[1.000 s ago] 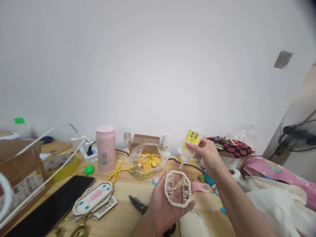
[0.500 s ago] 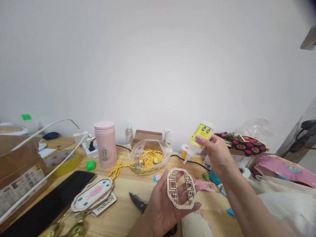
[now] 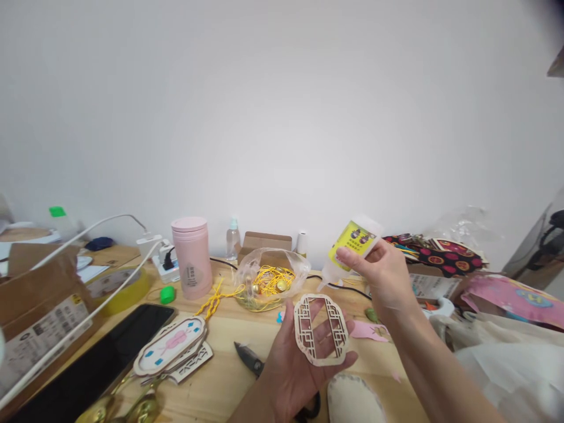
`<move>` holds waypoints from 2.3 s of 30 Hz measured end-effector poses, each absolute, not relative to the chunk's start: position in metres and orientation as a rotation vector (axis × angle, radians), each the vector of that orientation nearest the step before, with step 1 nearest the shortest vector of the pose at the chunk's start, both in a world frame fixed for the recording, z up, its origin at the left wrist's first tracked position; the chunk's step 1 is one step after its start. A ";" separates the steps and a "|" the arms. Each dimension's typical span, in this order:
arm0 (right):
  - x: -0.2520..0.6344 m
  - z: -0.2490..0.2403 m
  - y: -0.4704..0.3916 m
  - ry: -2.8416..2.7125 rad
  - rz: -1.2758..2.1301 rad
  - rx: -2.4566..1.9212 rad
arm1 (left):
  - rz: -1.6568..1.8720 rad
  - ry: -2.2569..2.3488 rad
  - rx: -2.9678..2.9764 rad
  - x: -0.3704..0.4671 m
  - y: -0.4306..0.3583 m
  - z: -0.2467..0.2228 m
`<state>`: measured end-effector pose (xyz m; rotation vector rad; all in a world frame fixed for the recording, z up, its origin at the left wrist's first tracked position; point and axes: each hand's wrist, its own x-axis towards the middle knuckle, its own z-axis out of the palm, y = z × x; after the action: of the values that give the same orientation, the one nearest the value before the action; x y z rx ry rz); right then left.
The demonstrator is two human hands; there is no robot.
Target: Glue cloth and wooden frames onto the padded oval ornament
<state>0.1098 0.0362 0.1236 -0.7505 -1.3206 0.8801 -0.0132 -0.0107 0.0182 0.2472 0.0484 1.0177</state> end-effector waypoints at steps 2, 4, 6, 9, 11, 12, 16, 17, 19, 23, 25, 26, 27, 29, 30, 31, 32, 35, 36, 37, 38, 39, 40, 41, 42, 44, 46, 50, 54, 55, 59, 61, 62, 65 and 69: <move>0.108 0.123 0.034 -1.349 0.869 -0.753 | 1.022 0.058 0.244 -0.013 -0.010 0.018; 0.108 0.123 0.034 -1.365 0.861 -0.766 | 1.025 0.068 0.244 -0.013 -0.010 0.018; 0.108 0.122 0.033 -1.371 0.857 -0.781 | 1.026 0.065 0.252 -0.012 -0.010 0.017; 0.108 0.122 0.034 -1.371 0.860 -0.781 | 1.023 0.056 0.255 -0.012 -0.010 0.017; 0.108 0.122 0.035 -1.374 0.865 -0.778 | 1.022 0.056 0.252 -0.013 -0.011 0.017; 0.108 0.122 0.035 -1.378 0.868 -0.776 | 1.022 0.055 0.251 -0.013 -0.011 0.017; 0.108 0.121 0.035 -1.393 0.860 -0.770 | 1.022 0.044 0.252 -0.014 -0.011 0.019; 0.107 0.121 0.035 -1.395 0.853 -0.769 | 1.021 0.042 0.253 -0.014 -0.011 0.019; 0.106 0.121 0.033 -1.402 0.835 -0.758 | 1.018 0.036 0.257 -0.013 -0.010 0.019; 0.103 0.122 0.030 -1.431 0.815 -0.738 | 1.012 0.025 0.253 -0.013 -0.010 0.018; 0.102 0.123 0.028 -1.444 0.799 -0.749 | 1.009 0.023 0.246 -0.013 -0.009 0.018; 0.101 0.123 0.028 -1.448 0.790 -0.757 | 1.008 0.021 0.244 -0.013 -0.009 0.018; 0.101 0.123 0.027 -1.451 0.781 -0.764 | 1.007 0.018 0.243 -0.013 -0.009 0.018; 0.101 0.124 0.027 -1.453 0.769 -0.773 | 1.005 0.014 0.247 -0.013 -0.009 0.018; 0.101 0.124 0.027 -1.455 0.765 -0.774 | 1.003 0.014 0.249 -0.014 -0.009 0.018; 0.101 0.124 0.027 -1.457 0.761 -0.775 | 1.002 0.015 0.252 -0.014 -0.009 0.018; 0.101 0.124 0.027 -1.459 0.759 -0.777 | 1.002 0.016 0.256 -0.014 -0.010 0.018; 0.101 0.124 0.027 -1.469 0.757 -0.785 | 1.006 0.017 0.266 -0.013 -0.010 0.019; 0.102 0.124 0.027 -1.471 0.756 -0.789 | 1.007 0.016 0.267 -0.013 -0.010 0.019; 0.102 0.124 0.027 -1.472 0.754 -0.791 | 1.005 0.018 0.268 -0.013 -0.010 0.019; 0.102 0.124 0.027 -1.473 0.752 -0.790 | 1.004 0.020 0.269 -0.013 -0.010 0.019; 0.102 0.124 0.027 -1.472 0.751 -0.788 | 1.003 0.023 0.269 -0.013 -0.010 0.019; 0.102 0.124 0.027 -1.471 0.751 -0.784 | 1.002 0.025 0.267 -0.013 -0.010 0.019; 0.102 0.124 0.027 -1.469 0.754 -0.780 | 1.001 0.028 0.265 -0.013 -0.010 0.019; 0.102 0.124 0.027 -1.466 0.758 -0.777 | 1.004 0.032 0.260 -0.013 -0.010 0.019; 0.102 0.124 0.028 -1.460 0.769 -0.773 | 1.007 0.045 0.255 -0.013 -0.011 0.019; 0.102 0.123 0.028 -1.457 0.770 -0.769 | 1.012 0.060 0.253 -0.013 -0.011 0.019; 0.102 0.123 0.027 -1.476 0.733 -0.787 | 1.008 0.049 0.257 -0.013 -0.010 0.020; 0.099 0.124 0.025 -1.512 0.647 -0.840 | 1.007 0.054 0.263 -0.013 -0.010 0.022; 0.099 0.124 0.024 -1.521 0.621 -0.854 | 1.010 0.058 0.262 -0.012 -0.010 0.022; 0.096 0.121 0.023 -1.563 0.555 -0.863 | 1.016 0.078 0.254 -0.012 -0.011 0.025; 0.095 0.120 0.023 -1.573 0.542 -0.860 | 1.017 0.090 0.258 -0.013 -0.012 0.025; 0.095 0.120 0.024 -1.576 0.537 -0.860 | 1.020 0.095 0.262 -0.013 -0.012 0.025; 0.095 0.118 0.025 -1.585 0.517 -0.857 | 1.029 0.094 0.274 -0.012 -0.012 0.024; 0.095 0.117 0.026 -1.583 0.524 -0.864 | 1.024 0.080 0.274 -0.012 -0.009 0.024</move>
<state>0.0946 0.0257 0.1174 -0.8644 -1.5827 0.5244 -0.0118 -0.0093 0.0239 0.2743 0.0798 1.0237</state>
